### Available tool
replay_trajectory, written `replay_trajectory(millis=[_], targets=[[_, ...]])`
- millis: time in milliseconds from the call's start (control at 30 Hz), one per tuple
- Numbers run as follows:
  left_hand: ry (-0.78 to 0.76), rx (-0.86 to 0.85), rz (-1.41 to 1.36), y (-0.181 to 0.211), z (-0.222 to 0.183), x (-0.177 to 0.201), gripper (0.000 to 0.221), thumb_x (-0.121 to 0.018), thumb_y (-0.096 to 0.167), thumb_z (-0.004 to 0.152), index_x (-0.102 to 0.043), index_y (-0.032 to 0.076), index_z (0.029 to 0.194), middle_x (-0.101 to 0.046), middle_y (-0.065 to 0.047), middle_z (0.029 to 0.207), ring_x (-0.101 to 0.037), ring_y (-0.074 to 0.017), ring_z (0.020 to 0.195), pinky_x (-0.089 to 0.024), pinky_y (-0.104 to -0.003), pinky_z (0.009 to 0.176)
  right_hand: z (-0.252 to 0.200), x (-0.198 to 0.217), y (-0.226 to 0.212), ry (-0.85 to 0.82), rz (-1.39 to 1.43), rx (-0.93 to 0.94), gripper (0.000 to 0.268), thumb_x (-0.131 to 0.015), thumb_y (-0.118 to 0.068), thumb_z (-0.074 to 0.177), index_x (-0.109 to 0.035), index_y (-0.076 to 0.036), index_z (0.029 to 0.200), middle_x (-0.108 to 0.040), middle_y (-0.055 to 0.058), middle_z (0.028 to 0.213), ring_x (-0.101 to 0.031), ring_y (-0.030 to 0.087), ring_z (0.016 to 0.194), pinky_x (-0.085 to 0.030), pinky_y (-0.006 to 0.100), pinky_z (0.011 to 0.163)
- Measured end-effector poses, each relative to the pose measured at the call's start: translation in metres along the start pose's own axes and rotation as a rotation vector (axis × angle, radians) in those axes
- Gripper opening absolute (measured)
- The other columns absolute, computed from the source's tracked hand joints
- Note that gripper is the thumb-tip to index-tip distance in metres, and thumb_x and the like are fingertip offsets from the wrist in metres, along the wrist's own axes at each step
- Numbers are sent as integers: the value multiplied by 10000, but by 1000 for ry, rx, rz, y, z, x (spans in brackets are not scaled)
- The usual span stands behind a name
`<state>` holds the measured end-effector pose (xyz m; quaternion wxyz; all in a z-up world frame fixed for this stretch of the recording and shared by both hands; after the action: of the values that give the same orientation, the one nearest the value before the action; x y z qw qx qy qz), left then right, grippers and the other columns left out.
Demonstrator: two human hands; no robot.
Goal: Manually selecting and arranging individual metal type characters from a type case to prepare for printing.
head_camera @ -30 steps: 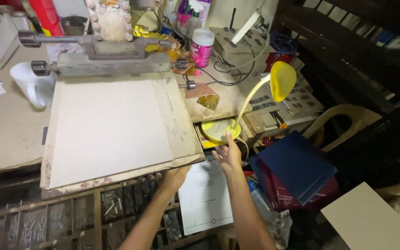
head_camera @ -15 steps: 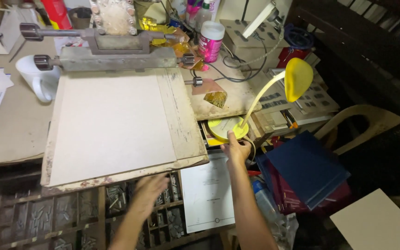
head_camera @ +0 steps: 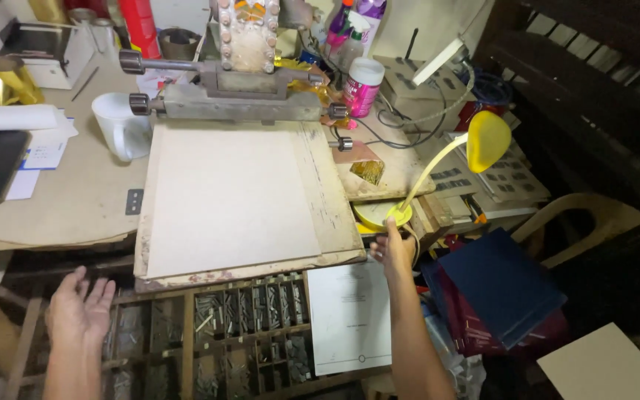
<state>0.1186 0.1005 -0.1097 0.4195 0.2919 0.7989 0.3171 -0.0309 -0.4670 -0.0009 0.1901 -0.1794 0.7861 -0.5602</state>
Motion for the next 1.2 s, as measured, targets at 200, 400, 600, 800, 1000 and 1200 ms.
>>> replay_trajectory(millis=[200, 400, 600, 800, 1000, 1200], targets=[[76, 151, 92, 23, -71, -76, 682, -583, 148, 1092, -170, -2, 1613, -142, -227, 1688, -266, -410, 1552, -328, -480, 1288, -11, -11, -5, 9, 53, -211, 1276, -752, -620, 662, -25, -209, 1627, -373, 230, 1617, -648, 420, 1243, -569, 526, 909], [191, -10, 111, -39, -36, -79, 631, -750, 295, 846, -433, 26, 1320, -702, -100, 1099, -754, -155, 835, -638, -370, 597, 14, -24, 4, -28, 408, -260, 628, -776, -232, 698, -619, -108, 1293, -672, 191, 1308, -689, 346, 1063, -608, 437, 826], [122, -16, 248, -28, -48, -84, 813, -811, 399, 899, -414, -95, 1407, -560, -360, 1191, -654, -462, 1081, -583, -653, 745, 10, -20, 13, -52, 325, -81, 1124, -912, -245, 788, -185, 55, 1591, -264, 339, 1606, -403, 482, 1433, -370, 619, 1150], [111, 13, 177, -35, -70, -49, 815, -839, 285, 867, -391, -186, 1358, -472, -416, 1259, -635, -498, 1145, -625, -538, 823, 16, 23, 50, -65, 242, -146, 959, -861, -329, 833, -315, 111, 1487, -416, 365, 1397, -628, 487, 1170, -580, 586, 807], [208, 186, 61, -19, -181, -1, 261, -701, 194, 980, -617, -27, 1092, -556, -132, 653, -719, -237, 877, -570, -523, 1074, -68, 94, 51, -184, 156, -122, 550, -617, -320, 928, -518, -158, 1444, -703, 121, 1225, -690, 248, 1064, -593, 404, 726], [291, 271, -1, -37, -224, 59, 393, -720, 150, 955, -370, 230, 795, -526, -12, 775, -595, -153, 789, -529, -596, 1067, -123, 155, 70, -21, 105, -180, 411, -638, -300, 917, -579, -186, 1308, -639, 60, 1078, -617, 207, 984, -555, 507, 863]])
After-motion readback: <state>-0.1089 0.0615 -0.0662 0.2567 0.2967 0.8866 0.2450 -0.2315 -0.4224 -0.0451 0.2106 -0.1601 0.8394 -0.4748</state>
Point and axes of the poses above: each hand's wrist, its own z-axis towards the middle knuckle, its own x-axis out of the back of the hand, y = z × x, the point moved 1 cm from there along z, towards the middle knuckle
